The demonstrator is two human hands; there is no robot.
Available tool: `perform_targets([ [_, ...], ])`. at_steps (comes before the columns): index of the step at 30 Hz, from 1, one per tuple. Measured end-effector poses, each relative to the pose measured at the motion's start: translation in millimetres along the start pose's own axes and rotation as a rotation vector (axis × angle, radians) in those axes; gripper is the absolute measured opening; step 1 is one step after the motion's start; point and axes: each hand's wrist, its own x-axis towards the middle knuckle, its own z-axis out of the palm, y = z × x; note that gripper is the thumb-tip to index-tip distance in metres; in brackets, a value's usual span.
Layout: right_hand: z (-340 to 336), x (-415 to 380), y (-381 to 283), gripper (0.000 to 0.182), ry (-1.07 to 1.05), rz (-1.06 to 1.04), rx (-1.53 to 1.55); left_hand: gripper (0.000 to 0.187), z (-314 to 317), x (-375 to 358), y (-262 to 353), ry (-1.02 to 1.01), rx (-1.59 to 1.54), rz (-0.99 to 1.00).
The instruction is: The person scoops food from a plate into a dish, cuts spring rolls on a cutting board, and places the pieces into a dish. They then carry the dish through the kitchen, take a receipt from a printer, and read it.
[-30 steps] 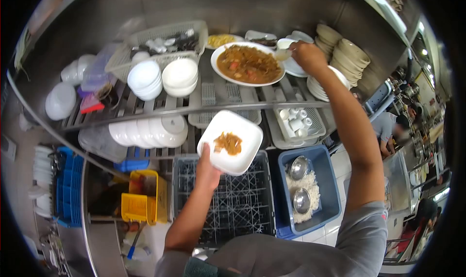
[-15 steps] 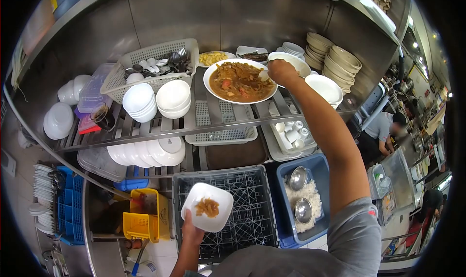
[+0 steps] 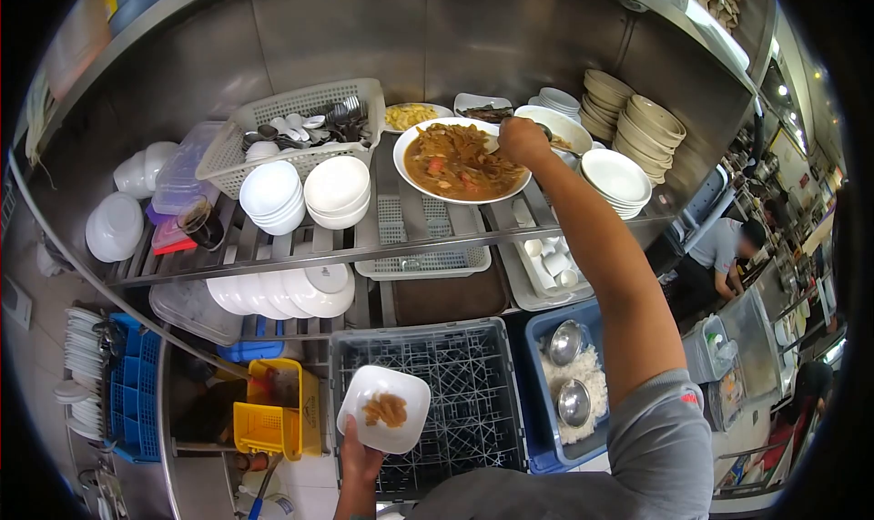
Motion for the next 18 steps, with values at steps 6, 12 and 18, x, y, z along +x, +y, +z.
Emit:
perform_targets([
  [6,11.6,4.4,2.0,0.033,-0.009,0.117,0.167,0.073,1.1,-2.6,-3.2,0.012,-0.036,-0.011],
  [12,20.8,-4.5,-8.9,0.02,0.17,0.087,0.318,0.07,4.1,-2.1,-4.6,0.044,-0.05,-0.057],
  [18,15.7,-6.3,-12.0,0.02,0.08,0.007,0.42,0.067,1.5,-1.9,-6.6,0.036,-0.045,-0.035],
])
